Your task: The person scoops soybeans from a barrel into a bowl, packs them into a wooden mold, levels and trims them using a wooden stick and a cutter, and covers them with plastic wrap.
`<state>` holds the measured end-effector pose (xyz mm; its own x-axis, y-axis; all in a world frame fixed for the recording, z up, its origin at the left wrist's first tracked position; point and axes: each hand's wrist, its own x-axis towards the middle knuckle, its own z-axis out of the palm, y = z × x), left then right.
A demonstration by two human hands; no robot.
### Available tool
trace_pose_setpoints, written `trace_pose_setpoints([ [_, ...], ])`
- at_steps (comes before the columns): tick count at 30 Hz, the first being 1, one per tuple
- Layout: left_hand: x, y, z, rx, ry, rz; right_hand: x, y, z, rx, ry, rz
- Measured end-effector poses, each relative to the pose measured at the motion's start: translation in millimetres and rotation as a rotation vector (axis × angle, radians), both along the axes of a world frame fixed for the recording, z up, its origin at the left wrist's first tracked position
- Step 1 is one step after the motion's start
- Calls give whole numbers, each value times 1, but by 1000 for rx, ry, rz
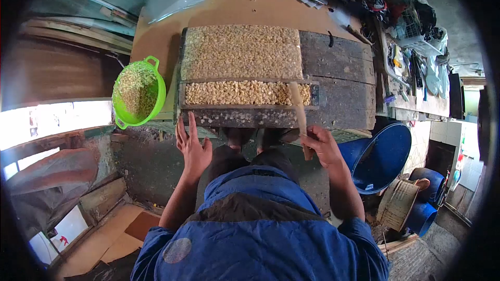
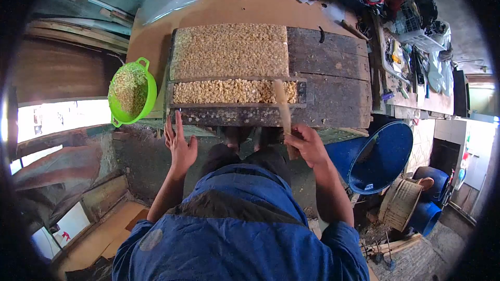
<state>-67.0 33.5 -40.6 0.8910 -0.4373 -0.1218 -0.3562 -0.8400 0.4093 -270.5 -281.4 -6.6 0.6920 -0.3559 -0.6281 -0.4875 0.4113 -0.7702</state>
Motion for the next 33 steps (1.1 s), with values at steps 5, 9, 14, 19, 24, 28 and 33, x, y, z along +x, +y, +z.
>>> trace_pose_setpoints([
  [5,-1,0,-4,-1,2,-9,-30,-16,-7,-48,4,-71],
  [9,-3,-4,-3,-3,14,-14,-18,-17,-11,-19,1,-16],
  [14,-6,-7,0,13,3,-13,-11,-14,-6,-20,15,-12],
  [19,-10,-12,5,7,-8,-13,26,-1,-11,13,52,180],
  [24,-14,-7,7,-8,-4,-3,64,23,3,86,8,238],
  [28,-18,-4,8,-29,4,1,70,31,-17,11,-16,297],
  [33,-17,3,0,-37,0,13,44,26,-6,-54,64,311],
])
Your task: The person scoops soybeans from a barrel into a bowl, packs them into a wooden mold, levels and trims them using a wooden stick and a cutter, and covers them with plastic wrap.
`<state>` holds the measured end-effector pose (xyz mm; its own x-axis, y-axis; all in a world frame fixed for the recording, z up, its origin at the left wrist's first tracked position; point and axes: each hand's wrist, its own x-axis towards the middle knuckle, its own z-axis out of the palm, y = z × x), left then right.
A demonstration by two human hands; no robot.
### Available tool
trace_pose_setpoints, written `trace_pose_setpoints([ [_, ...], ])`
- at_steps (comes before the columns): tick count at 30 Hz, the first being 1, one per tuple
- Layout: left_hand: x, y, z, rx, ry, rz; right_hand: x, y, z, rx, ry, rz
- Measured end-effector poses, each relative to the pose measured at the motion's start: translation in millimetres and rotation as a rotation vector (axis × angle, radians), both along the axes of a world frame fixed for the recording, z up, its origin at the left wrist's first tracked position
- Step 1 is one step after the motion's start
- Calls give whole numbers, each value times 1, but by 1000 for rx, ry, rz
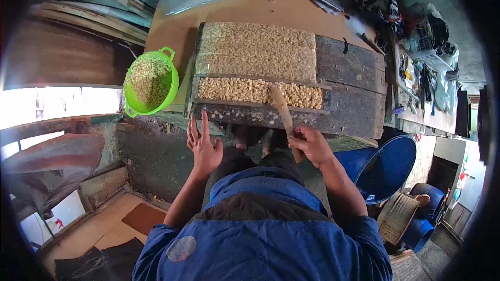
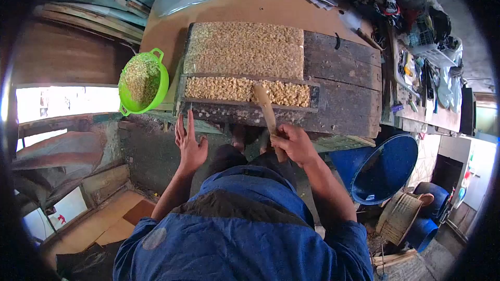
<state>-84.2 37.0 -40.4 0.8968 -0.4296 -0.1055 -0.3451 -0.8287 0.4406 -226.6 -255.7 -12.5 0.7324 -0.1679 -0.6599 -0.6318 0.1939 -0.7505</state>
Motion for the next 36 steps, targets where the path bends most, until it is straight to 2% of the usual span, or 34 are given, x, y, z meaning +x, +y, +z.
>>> trace_pose_setpoints([
  [2,0,1,-2,6,3,0,-11,-3,2,38,-89,-138],
  [6,2,-2,-2,18,19,7,-15,-12,5,41,-22,-276],
  [13,5,-6,-2,20,11,-13,-37,-22,4,-27,-57,-236],
  [16,4,-6,-2,41,5,-18,-49,-27,7,-49,-67,-264],
  [18,4,-9,0,42,20,-18,-56,-32,7,-76,-82,-378],
  [22,-1,-12,-1,40,24,-33,-67,-43,13,44,38,-347],
  [26,-4,-20,6,25,-14,-36,-82,-36,3,-134,-110,-322],
  [29,-7,-35,21,-90,-120,-90,-87,-35,4,-226,-105,-194],
  [31,-8,-61,34,-229,-133,-307,-83,-31,10,-274,-68,-100],
  [33,-15,-93,47,-193,-99,-460,-76,-23,23,-356,-47,3],
  [34,-21,-110,53,-152,-51,-526,-70,-23,35,-179,79,0],
  [36,-31,-140,52,-138,-57,-619,-74,-18,30,-236,-33,10],
])
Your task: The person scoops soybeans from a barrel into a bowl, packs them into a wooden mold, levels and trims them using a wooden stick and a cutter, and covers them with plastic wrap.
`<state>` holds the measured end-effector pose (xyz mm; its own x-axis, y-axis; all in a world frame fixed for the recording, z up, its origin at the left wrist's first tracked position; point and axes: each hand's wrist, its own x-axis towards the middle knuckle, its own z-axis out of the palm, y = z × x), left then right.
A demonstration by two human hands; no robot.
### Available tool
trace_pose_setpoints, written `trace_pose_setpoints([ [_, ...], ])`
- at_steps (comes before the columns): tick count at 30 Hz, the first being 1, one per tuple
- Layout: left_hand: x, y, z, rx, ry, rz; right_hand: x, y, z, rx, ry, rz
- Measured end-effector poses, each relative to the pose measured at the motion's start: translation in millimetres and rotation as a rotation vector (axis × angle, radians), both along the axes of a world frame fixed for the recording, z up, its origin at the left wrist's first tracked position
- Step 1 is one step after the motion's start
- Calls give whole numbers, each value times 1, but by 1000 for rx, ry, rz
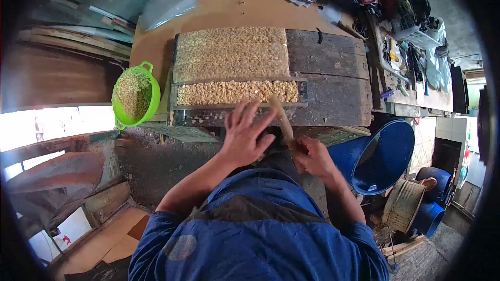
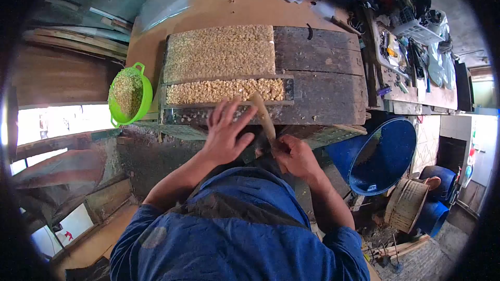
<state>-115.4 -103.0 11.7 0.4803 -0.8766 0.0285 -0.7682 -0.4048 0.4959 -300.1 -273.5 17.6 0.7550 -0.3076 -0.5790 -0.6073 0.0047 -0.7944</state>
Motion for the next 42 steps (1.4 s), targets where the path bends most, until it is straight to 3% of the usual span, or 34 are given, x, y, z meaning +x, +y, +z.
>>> trace_pose_setpoints([
  [1,-3,-12,-1,16,-11,-90,1,2,2,-54,-104,24],
  [3,-3,-33,-12,23,-47,-29,-3,-4,21,-112,-112,47],
  [5,0,-41,-21,34,-88,32,-7,-12,32,-24,94,4],
  [6,6,-40,-23,40,-74,87,-14,-17,23,-22,85,2],
  [8,13,-33,-17,52,-29,172,-36,-30,-9,-331,-151,-71],
  [12,16,9,-22,47,-71,304,-50,-67,-44,-174,-78,-292],
  [16,5,54,-27,101,-15,439,-36,-89,-57,-343,-32,-324],
  [22,-6,46,-22,158,-96,328,-17,-92,-57,-330,91,-355],
  [24,1,32,-27,147,-67,303,-21,-92,-68,-603,47,-290],
  [28,15,24,-31,184,-47,282,-14,-86,-56,-848,154,-248],
  [31,22,39,-29,85,-37,241,12,-77,-38,-885,23,-303],
  [33,21,57,-30,85,-29,268,42,-60,-19,-776,-132,-301],
  [38,23,109,-29,-39,51,327,154,2,11,-697,-406,-37],
  [42,28,150,-20,-93,118,455,261,73,30,-611,-630,374],
])
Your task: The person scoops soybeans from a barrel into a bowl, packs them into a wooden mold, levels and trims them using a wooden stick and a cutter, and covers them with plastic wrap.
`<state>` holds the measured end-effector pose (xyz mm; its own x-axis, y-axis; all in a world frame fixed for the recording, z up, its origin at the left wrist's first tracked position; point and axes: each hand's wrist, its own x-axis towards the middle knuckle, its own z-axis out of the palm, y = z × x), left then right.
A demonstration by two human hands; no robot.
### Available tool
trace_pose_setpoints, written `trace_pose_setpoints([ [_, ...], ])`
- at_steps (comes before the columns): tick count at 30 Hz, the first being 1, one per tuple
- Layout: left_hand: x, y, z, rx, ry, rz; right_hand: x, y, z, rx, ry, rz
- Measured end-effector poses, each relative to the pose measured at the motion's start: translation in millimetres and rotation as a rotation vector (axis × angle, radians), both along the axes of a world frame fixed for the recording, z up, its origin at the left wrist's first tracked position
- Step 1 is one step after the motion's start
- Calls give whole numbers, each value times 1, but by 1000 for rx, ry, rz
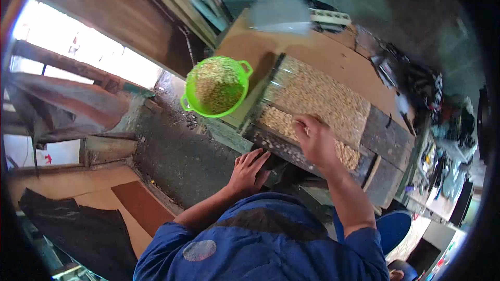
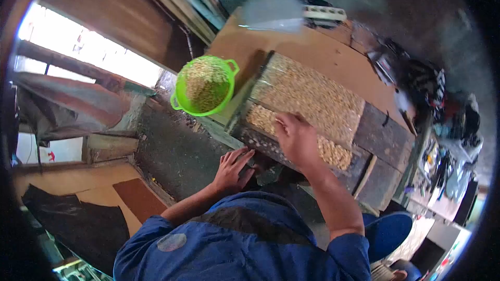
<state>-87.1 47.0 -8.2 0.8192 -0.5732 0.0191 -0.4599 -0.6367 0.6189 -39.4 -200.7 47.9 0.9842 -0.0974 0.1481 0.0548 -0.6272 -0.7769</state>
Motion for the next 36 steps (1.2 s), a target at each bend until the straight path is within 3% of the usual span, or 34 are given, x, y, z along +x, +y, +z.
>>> trace_pose_setpoints([
  [2,-1,23,-2,-25,56,97,53,40,-6,-121,-191,159],
  [5,-5,57,-11,-9,77,211,112,103,-18,-28,-158,280],
  [7,-8,77,-16,-16,89,279,147,137,-36,-260,-1,461],
  [10,-13,106,-23,-5,119,371,180,177,-76,-400,132,542],
  [13,-13,123,-27,12,147,443,197,200,-99,-468,323,580],
  [17,-11,137,-40,-51,177,499,199,206,-94,-403,314,613],
  [20,2,134,-33,-8,189,457,199,208,-100,-264,375,518],
  [23,12,133,-36,-29,179,387,179,197,-60,35,348,300],
  [24,17,131,-34,-19,182,374,170,187,-53,-131,180,369],
  [25,21,127,-34,-10,183,369,158,173,-44,-133,187,344],
  [27,27,120,-34,-21,227,348,122,131,-25,144,77,323],
  [29,34,111,-33,26,191,269,71,86,-7,326,85,100],
  [31,39,102,-36,-9,199,230,22,35,-18,326,69,-85],
  [35,47,75,-28,24,136,125,-67,-47,-25,140,312,-519],
  [36,47,70,-27,15,120,98,-81,-58,-29,142,314,-520],
])
